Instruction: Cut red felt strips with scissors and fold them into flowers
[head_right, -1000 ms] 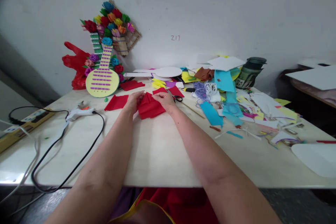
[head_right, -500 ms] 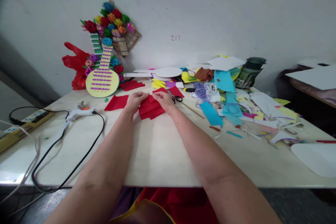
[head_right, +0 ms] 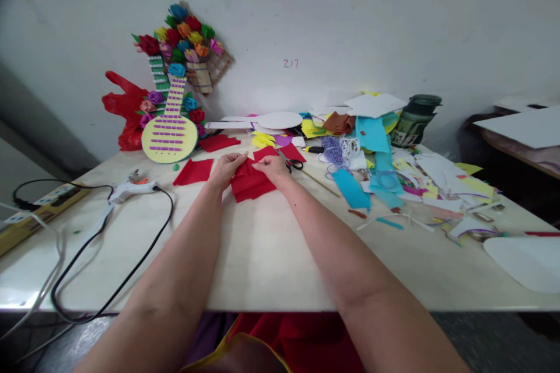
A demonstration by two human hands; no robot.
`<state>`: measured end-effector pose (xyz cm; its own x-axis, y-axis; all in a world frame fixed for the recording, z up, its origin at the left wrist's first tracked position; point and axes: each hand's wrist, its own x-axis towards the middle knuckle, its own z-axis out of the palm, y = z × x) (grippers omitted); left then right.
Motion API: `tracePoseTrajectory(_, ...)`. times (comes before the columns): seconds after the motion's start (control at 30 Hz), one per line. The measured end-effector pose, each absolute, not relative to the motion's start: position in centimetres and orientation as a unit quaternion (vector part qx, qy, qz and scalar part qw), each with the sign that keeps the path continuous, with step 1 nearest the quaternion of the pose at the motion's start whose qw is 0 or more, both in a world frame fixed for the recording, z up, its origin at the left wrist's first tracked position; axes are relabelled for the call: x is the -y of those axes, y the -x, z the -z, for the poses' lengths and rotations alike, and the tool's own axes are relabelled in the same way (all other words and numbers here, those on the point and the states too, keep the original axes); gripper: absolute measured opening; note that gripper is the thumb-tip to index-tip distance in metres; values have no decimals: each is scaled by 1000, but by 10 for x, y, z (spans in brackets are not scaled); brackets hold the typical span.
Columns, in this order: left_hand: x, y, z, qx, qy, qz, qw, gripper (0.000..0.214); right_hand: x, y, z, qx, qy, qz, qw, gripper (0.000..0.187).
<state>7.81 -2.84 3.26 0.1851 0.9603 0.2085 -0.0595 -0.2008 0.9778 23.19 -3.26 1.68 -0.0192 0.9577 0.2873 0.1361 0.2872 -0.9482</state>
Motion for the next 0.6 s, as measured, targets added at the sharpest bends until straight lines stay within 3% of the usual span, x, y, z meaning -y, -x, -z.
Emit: tracePoseTrajectory(0.6, 21, -77, -27, -409, -586, -509, 481, 35, 33, -233, -16, 580, 447, -419, 536, 26)
